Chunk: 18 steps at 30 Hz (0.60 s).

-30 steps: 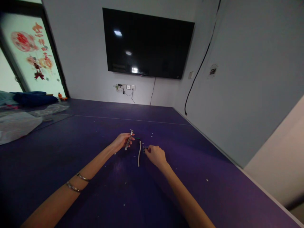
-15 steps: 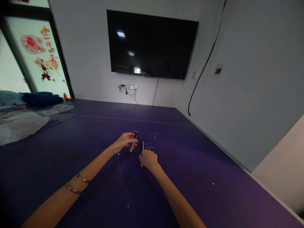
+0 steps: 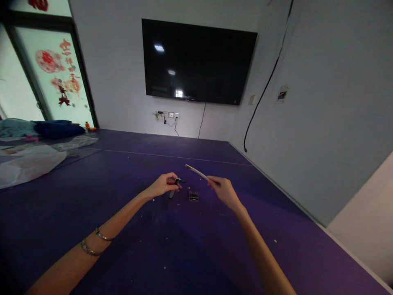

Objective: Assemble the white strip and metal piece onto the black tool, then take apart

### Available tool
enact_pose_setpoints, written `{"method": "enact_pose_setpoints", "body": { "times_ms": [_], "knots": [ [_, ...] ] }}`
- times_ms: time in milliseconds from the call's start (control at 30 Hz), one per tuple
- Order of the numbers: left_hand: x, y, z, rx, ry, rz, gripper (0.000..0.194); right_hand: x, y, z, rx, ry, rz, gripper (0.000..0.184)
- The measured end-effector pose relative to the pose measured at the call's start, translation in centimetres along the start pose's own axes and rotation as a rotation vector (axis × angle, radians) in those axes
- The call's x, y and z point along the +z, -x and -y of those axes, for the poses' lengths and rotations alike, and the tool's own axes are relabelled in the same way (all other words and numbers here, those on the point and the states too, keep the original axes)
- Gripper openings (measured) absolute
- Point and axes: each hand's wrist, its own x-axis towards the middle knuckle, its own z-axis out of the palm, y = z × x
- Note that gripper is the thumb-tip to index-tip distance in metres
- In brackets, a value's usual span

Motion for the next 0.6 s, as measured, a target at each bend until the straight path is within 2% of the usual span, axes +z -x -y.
{"method": "enact_pose_setpoints", "body": {
  "times_ms": [100,233,600],
  "knots": [
    [0.3,0.2,-0.5,0.009,0.001,-0.025,0.023,-1.7,0.2,0.9,-0.062,-0.001,-0.004,0.033],
    [0.7,0.4,-1.0,0.007,0.025,-0.04,0.023,-2.6,0.7,2.4,-0.094,-0.012,0.011,0.031],
    [1.2,0.9,-1.6,0.037,0.007,-0.026,0.018,-1.8,1.0,4.6,-0.134,-0.046,-0.006,0.028]
  ]
}}
